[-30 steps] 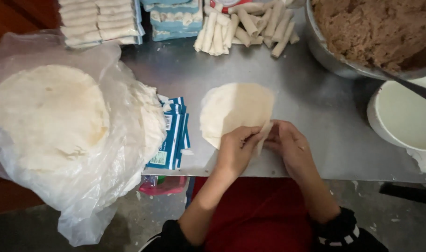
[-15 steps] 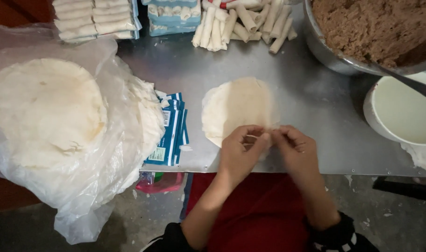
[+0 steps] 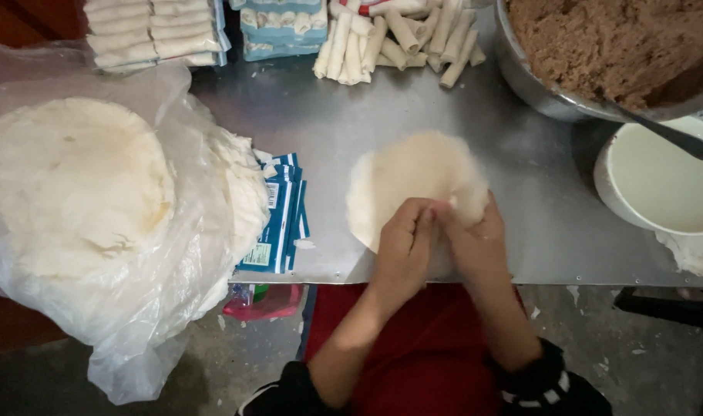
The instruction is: The person is manually assembling lumpia by placing meat filling on thin wrappers and rolling them tightly into cylinders.
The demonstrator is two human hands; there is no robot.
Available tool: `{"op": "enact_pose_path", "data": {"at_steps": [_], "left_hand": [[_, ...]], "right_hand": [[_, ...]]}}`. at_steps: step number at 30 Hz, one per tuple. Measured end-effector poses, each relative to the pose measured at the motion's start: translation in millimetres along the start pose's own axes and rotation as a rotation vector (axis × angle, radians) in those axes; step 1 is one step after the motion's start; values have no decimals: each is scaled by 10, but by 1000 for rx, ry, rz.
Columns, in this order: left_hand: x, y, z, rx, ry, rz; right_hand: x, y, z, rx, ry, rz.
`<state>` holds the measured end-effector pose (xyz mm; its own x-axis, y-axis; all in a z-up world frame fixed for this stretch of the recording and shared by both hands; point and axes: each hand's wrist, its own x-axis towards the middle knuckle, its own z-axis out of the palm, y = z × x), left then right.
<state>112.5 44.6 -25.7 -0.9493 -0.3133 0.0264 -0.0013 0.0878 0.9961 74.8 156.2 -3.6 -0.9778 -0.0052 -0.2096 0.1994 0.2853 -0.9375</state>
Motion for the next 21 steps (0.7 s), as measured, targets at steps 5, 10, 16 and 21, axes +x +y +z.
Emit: {"op": "enact_pose_path", "data": {"at_steps": [5, 10, 16, 21], "left_hand": [[59, 34, -284, -598, 154, -275], [106, 171, -411, -269, 22, -274], [99, 234, -388, 108, 0, -228], [129, 745, -810, -91, 206, -153]], "right_hand": [[75, -75, -207, 43, 28, -18], [61, 34, -118, 60, 44, -71], [99, 258, -182, -34, 17, -159], [-178, -373, -419, -10, 108, -220]]}}
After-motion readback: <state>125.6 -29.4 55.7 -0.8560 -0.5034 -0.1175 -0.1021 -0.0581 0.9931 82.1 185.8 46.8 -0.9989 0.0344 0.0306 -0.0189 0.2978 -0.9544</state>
